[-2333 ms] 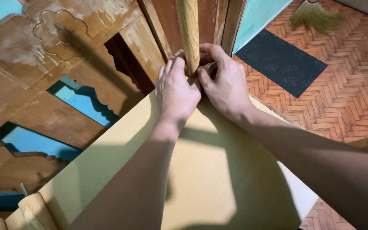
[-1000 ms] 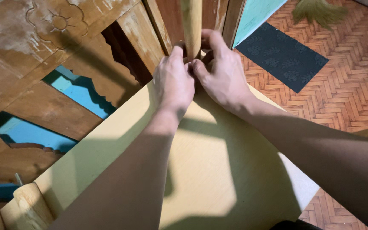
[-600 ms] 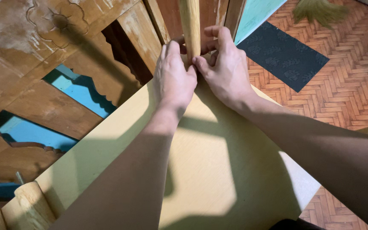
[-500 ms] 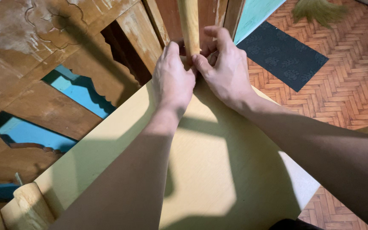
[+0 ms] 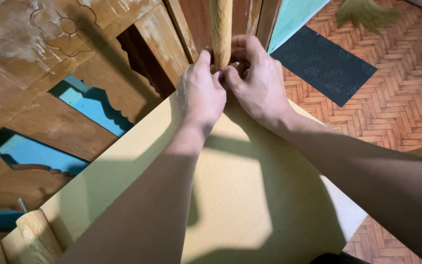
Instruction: The person inserts a wooden dowel into a pre-drilled hole on a light-colored wooden panel, aligning and pushing it in by hand. The person then moves to another section of the furniture and repeats the insertion process with a second dowel.
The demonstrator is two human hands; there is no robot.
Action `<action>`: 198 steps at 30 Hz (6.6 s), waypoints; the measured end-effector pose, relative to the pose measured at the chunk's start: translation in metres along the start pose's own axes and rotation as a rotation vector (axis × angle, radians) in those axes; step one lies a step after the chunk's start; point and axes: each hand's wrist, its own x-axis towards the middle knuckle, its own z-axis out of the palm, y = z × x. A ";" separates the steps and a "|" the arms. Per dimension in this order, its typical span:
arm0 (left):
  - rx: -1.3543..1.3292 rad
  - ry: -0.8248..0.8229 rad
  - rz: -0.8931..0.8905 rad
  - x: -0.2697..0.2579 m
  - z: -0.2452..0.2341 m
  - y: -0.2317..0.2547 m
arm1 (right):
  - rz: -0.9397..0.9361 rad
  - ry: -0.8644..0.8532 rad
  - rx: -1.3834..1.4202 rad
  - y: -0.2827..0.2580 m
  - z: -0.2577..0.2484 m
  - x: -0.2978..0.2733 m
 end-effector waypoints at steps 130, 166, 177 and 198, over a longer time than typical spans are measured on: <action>0.126 0.865 -0.768 -0.609 -0.393 -0.062 | -0.303 -1.546 0.441 -0.409 0.214 -0.403; -0.489 1.088 -0.882 -0.637 -0.323 -0.080 | -0.573 -1.543 0.261 -0.416 0.186 -0.403; -0.639 1.079 -0.880 -0.639 -0.327 -0.078 | -0.653 -1.507 0.499 -0.406 0.183 -0.399; -0.097 0.889 -0.901 -0.630 -0.333 -0.048 | -0.711 -1.559 0.185 -0.423 0.173 -0.403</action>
